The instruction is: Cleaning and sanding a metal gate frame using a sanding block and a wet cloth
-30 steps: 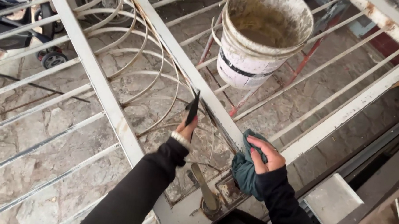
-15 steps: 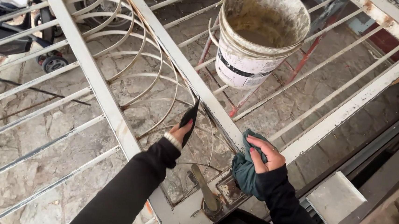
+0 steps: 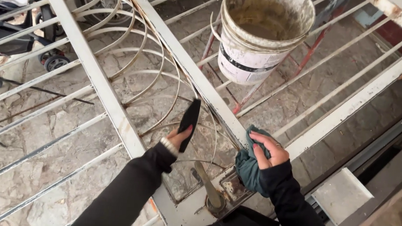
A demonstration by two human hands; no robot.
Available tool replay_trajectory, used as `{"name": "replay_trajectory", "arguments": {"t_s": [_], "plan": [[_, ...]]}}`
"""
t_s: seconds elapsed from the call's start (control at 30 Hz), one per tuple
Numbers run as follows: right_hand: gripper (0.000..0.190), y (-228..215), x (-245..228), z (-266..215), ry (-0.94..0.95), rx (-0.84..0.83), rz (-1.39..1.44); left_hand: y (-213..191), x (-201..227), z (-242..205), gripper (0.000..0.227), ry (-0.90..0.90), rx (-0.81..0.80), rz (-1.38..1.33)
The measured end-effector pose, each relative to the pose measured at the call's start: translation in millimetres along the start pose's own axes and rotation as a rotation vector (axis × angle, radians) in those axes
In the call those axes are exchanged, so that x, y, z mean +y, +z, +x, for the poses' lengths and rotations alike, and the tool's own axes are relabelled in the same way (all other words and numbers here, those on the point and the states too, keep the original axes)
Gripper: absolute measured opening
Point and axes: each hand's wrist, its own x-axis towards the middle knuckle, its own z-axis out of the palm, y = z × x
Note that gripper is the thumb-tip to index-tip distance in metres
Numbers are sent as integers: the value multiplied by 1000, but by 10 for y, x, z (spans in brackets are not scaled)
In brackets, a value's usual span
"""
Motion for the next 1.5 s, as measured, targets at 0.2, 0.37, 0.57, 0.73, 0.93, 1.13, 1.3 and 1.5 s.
{"name": "replay_trajectory", "arguments": {"t_s": [0.2, 0.37, 0.57, 0.73, 0.93, 1.13, 1.3, 1.5], "plan": [[26, 26, 86, 30, -3, -7, 0, -10, 347, -388, 45, -26, -45, -16], [25, 23, 157, 24, -44, -8, -38, -207, 17, -132, 47, 31, -117, 3], [26, 9, 122, 16, -20, -25, -18, -276, 213, -283, 41, -13, -99, -21], [26, -2, 75, 29, -24, -20, -31, -337, 223, -372, 40, -4, -131, 108], [25, 11, 78, -9, -25, -10, -21, -500, -390, 280, 39, 127, -257, 222], [25, 16, 37, 17, -30, -10, -32, -523, -516, 290, 42, 200, -236, 296], [24, -2, 22, 16, -32, -15, -43, -343, -419, 166, 42, 219, -220, 359], [25, -9, -2, -13, -17, -22, -46, -340, -470, 291, 55, 205, -197, 412]]}}
